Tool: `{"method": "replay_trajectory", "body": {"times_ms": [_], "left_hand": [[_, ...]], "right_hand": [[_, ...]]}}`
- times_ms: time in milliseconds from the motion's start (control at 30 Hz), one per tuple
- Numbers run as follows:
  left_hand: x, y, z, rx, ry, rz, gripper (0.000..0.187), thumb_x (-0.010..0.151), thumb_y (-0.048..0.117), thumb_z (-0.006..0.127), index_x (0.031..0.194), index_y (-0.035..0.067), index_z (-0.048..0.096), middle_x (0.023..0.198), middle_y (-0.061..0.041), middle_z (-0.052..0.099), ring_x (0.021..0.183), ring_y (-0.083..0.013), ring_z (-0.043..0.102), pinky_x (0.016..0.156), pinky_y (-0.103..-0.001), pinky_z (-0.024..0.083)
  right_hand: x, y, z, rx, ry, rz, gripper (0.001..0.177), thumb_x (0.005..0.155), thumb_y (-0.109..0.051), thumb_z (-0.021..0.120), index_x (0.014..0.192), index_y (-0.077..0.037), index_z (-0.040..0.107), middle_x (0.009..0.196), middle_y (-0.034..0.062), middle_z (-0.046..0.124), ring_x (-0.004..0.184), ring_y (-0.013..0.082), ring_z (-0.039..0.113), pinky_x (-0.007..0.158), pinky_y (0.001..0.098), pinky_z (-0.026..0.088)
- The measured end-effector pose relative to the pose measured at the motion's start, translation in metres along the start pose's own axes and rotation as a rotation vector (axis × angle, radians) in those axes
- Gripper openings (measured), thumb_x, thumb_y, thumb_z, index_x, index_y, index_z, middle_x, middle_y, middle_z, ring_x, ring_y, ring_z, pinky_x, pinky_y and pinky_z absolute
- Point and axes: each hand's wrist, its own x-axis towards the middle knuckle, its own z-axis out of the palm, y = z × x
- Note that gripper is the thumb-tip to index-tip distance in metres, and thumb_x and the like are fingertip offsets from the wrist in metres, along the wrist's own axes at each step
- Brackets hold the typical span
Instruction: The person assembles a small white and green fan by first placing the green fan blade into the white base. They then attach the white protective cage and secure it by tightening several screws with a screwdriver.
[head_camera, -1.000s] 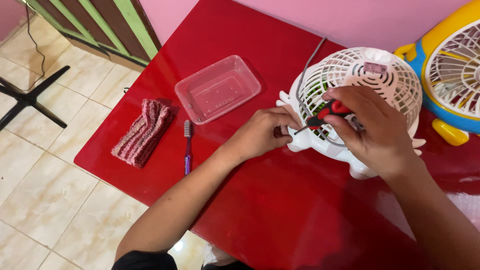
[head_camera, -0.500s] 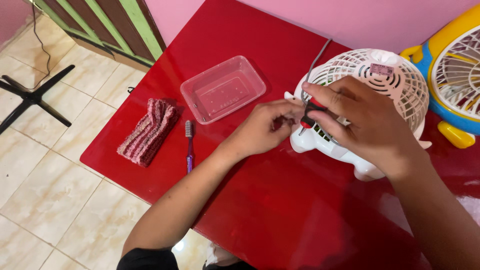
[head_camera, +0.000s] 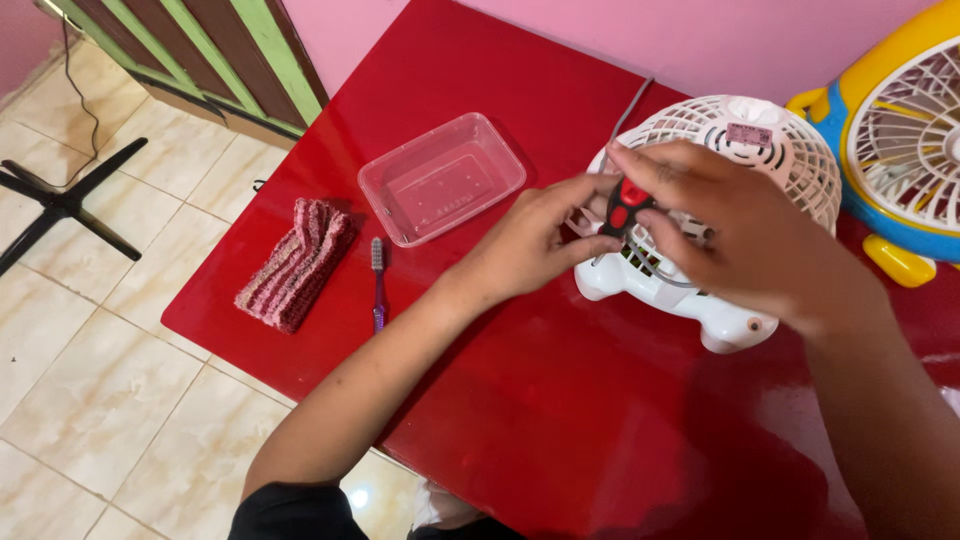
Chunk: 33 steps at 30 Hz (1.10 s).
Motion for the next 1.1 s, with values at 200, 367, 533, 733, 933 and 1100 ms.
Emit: {"method": "replay_trajectory", "body": {"times_ms": [200, 367, 533, 733, 933, 1100], "left_hand": [[0.004, 0.000, -0.009, -0.150, -0.146, 0.005, 0.057, 0.101, 0.007, 0.072, 0.151, 0.006, 0.045, 0.120, -0.007, 0.075, 0.112, -0.0177, 0.075, 0.100, -0.034, 0.063], [0.006, 0.003, 0.003, -0.098, -0.003, -0.009, 0.045, 0.088, 0.008, 0.084, 0.125, 0.004, 0.059, 0.110, -0.008, 0.075, 0.100, -0.0156, 0.075, 0.087, -0.031, 0.064], [0.010, 0.000, 0.006, -0.101, 0.066, -0.092, 0.030, 0.091, 0.009, 0.084, 0.110, 0.004, 0.061, 0.096, -0.007, 0.078, 0.089, -0.0135, 0.079, 0.081, -0.028, 0.066], [0.009, -0.011, -0.012, -0.166, -0.166, -0.011, 0.029, 0.096, 0.010, 0.076, 0.120, 0.005, 0.061, 0.111, -0.006, 0.078, 0.108, -0.0153, 0.077, 0.096, -0.034, 0.065], [0.007, -0.005, -0.019, -0.201, -0.286, -0.072, 0.027, 0.103, 0.010, 0.070, 0.128, 0.005, 0.062, 0.115, -0.006, 0.077, 0.109, -0.0143, 0.074, 0.102, -0.035, 0.061], [0.007, -0.005, -0.002, -0.158, -0.120, -0.046, 0.040, 0.088, 0.008, 0.084, 0.122, 0.003, 0.063, 0.105, -0.005, 0.073, 0.098, -0.0104, 0.069, 0.088, -0.031, 0.061]], "right_hand": [[-0.001, 0.006, 0.005, 0.134, -0.012, 0.249, 0.042, 0.082, -0.021, 0.084, 0.122, -0.017, 0.075, 0.091, 0.0030, 0.059, 0.076, 0.0139, 0.059, 0.063, 0.0307, 0.049], [-0.004, -0.001, 0.020, 0.022, 0.161, 0.210, 0.039, 0.081, -0.023, 0.089, 0.116, -0.011, 0.075, 0.086, 0.0051, 0.053, 0.071, 0.0142, 0.053, 0.063, 0.0319, 0.046], [-0.001, -0.010, 0.018, -0.112, 0.144, 0.177, 0.047, 0.083, -0.017, 0.087, 0.127, -0.009, 0.070, 0.091, 0.0109, 0.054, 0.077, 0.0208, 0.058, 0.067, 0.0353, 0.049], [0.000, -0.001, -0.002, 0.230, 0.007, 0.020, 0.048, 0.093, 0.000, 0.066, 0.140, -0.014, 0.062, 0.121, 0.0107, 0.067, 0.104, 0.0220, 0.070, 0.086, 0.0314, 0.057], [-0.006, 0.001, 0.012, 0.213, 0.094, 0.117, 0.038, 0.090, -0.006, 0.077, 0.127, -0.013, 0.072, 0.101, 0.0051, 0.067, 0.087, 0.0150, 0.068, 0.073, 0.0264, 0.056], [-0.005, -0.010, 0.028, -0.005, 0.249, 0.203, 0.037, 0.085, -0.020, 0.090, 0.118, -0.012, 0.077, 0.087, 0.0048, 0.060, 0.074, 0.0131, 0.064, 0.063, 0.0281, 0.052]]}}
